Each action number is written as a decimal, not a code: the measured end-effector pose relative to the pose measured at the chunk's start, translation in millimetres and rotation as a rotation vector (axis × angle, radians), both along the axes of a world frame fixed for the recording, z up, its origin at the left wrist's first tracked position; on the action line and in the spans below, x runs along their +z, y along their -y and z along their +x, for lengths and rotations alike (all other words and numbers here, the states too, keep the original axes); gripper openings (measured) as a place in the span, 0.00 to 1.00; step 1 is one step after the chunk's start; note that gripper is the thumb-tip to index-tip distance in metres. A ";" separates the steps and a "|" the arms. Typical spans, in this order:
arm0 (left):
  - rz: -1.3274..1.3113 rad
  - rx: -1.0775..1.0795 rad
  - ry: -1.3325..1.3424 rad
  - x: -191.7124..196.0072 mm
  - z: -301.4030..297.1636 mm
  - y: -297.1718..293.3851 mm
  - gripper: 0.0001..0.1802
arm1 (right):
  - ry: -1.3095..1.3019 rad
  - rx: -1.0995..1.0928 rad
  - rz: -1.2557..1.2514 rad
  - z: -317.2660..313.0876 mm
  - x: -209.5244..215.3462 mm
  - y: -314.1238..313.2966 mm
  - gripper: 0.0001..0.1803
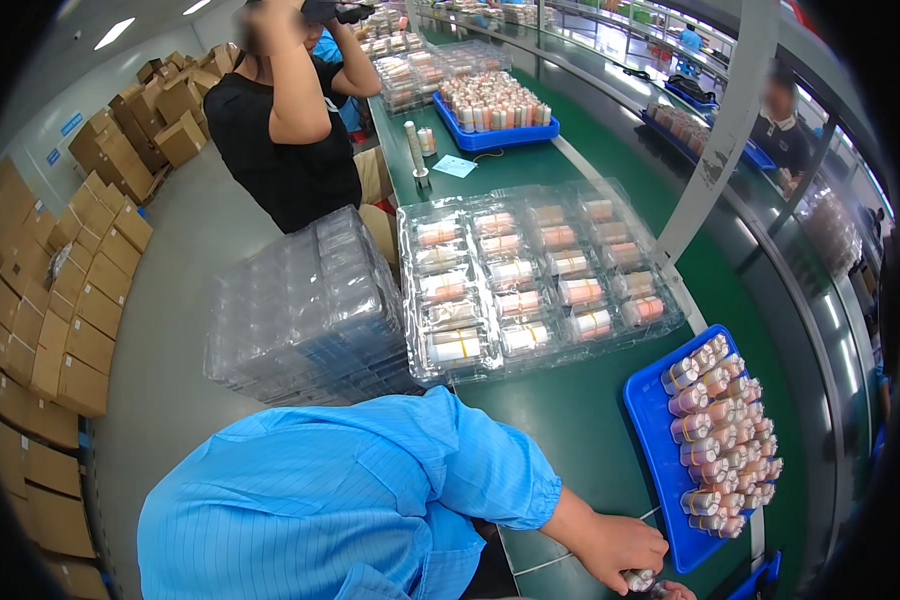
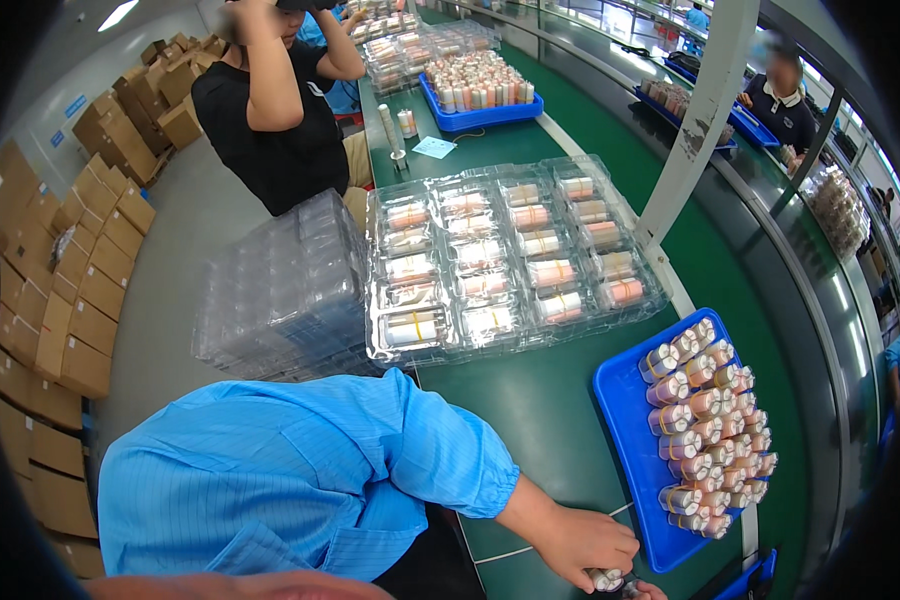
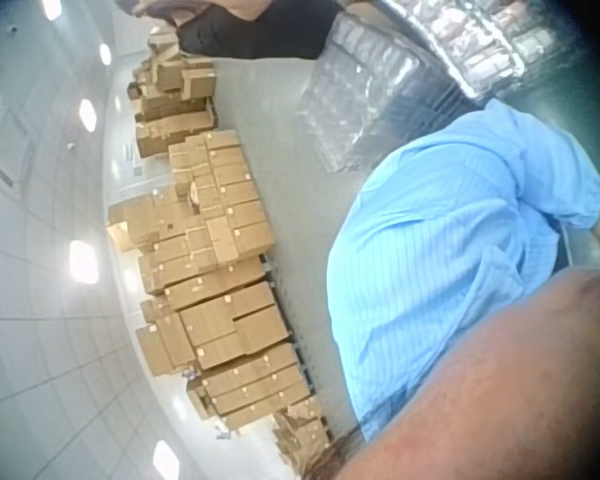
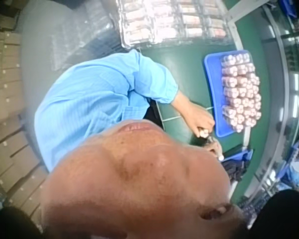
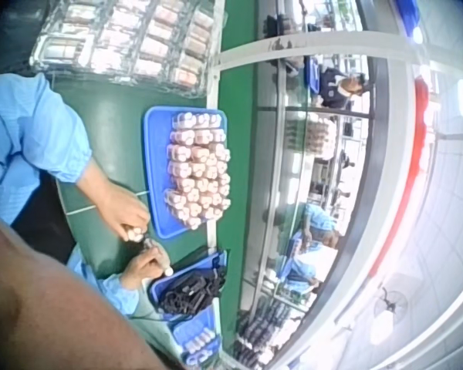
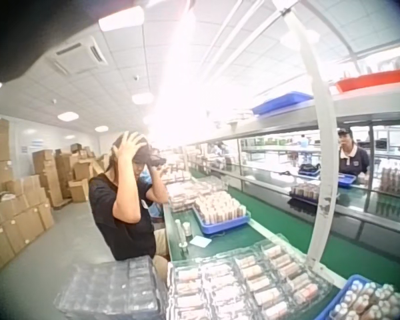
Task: The recorder is labeling and organizing small white tubes into trays on a factory assembly line.
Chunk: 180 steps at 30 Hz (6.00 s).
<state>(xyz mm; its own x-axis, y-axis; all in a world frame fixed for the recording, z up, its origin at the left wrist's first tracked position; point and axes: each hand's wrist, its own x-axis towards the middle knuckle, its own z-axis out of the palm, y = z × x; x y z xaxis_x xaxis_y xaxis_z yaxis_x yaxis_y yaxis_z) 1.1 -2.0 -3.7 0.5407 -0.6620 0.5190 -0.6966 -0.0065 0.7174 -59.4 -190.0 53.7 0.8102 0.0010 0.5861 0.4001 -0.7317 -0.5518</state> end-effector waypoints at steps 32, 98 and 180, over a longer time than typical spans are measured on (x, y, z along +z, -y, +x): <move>0.011 0.023 -0.015 -0.9 0.5 1.2 0.27 | -0.180 -0.001 0.072 -9.8 19.8 -17.1 0.19; -0.001 0.028 0.048 -5.1 1.9 2.4 0.26 | 0.010 0.041 0.039 1.1 8.2 -25.1 0.16; -0.012 0.025 0.040 -6.4 1.8 4.5 0.26 | -0.133 -0.008 0.075 -3.9 6.9 -14.3 0.17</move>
<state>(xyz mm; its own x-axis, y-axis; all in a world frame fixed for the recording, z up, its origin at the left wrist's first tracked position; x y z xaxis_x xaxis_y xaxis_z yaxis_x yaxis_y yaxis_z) 2.9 -6.6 -10.1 0.5358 -0.6419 0.5486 -0.7245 -0.0159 0.6891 -63.3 -175.7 60.5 0.8807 -0.0456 0.4716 0.3138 -0.6895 -0.6528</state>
